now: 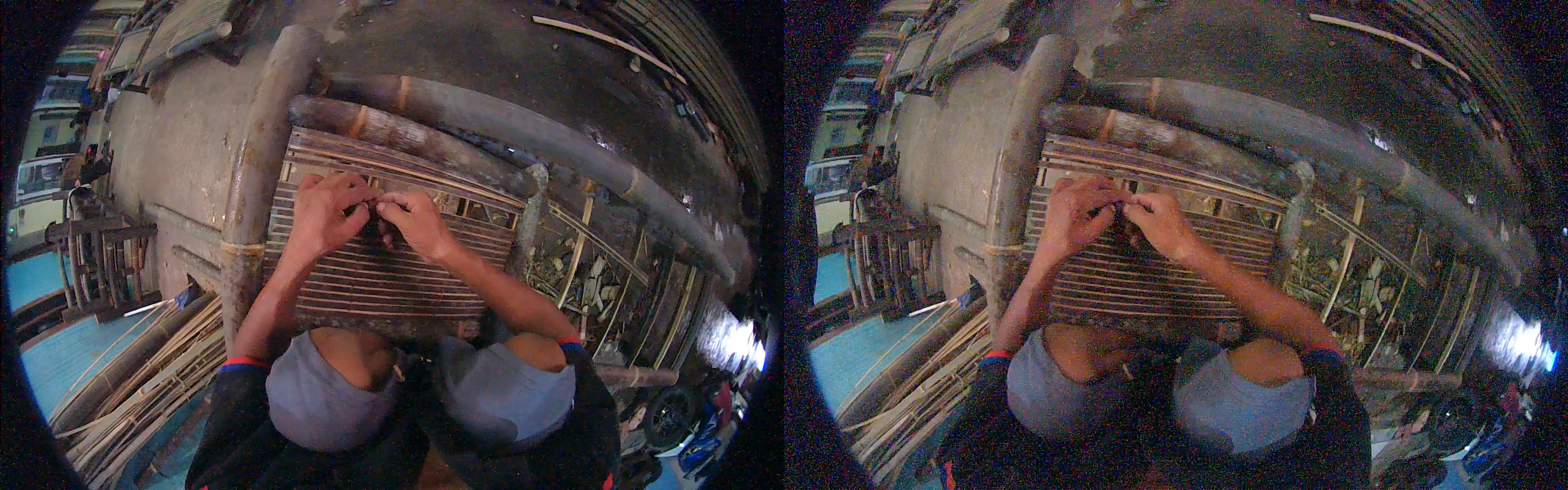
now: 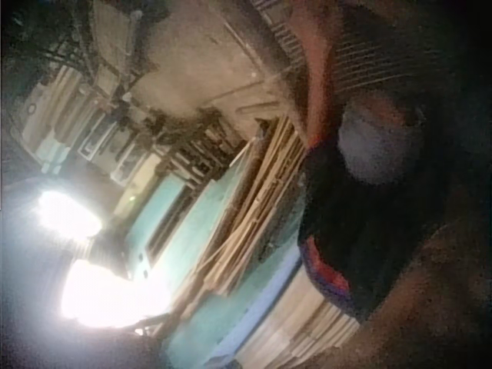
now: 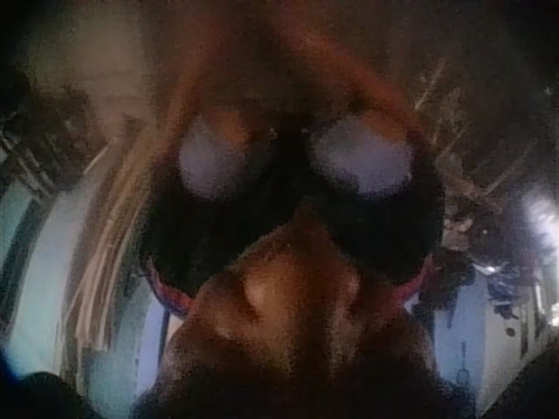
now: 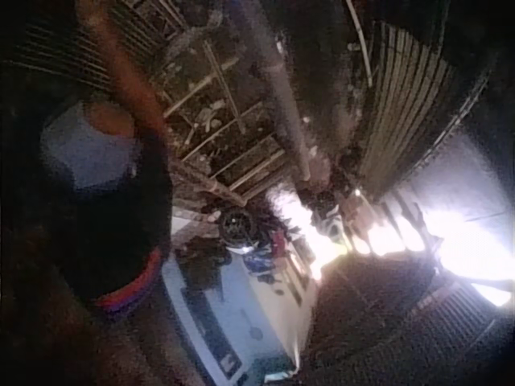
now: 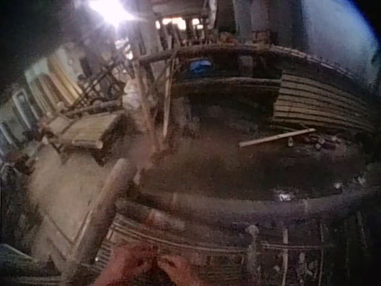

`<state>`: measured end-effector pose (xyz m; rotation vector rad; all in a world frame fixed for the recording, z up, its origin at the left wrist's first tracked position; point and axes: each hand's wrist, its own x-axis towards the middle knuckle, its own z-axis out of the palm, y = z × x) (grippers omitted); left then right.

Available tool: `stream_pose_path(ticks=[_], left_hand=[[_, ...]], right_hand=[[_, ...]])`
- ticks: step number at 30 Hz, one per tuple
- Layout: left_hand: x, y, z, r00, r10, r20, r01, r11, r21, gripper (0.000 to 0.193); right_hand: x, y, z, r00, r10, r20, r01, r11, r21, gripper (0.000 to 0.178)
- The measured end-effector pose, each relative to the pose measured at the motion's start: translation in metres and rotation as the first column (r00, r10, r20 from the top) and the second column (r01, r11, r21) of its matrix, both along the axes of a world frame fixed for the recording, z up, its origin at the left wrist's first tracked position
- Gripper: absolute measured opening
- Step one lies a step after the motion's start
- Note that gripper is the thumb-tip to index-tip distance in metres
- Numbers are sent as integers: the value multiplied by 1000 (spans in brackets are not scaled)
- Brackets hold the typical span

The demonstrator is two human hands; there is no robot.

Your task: The person weaves thin bamboo strips into a rectangular basket frame using both hands. They interlace the strips through the existing grid, occasionally adjusting the tension and position of the strips to maintain alignment.

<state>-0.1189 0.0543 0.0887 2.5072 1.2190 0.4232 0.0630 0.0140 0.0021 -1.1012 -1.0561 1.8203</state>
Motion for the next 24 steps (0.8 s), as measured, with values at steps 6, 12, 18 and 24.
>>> stream_pose_path(ticks=[6,12,18,24], left_hand=[[-1,2,-3,1000,-14,-9,14,999,-46,11],[-5,4,-2,997,-21,75,26,998,-62,10],[-8,4,-18,998,33,-57,-30,998,48,13],[-2,3,-10,959,44,-279,-26,998,65,11]], right_hand=[[-1,3,20,626,-114,772,-240,913,329,21],[12,2,36,681,-512,524,-268,491,829,15],[37,-25,74,875,-116,470,-269,691,671,14],[67,-17,119,755,191,627,-398,894,206,32]])
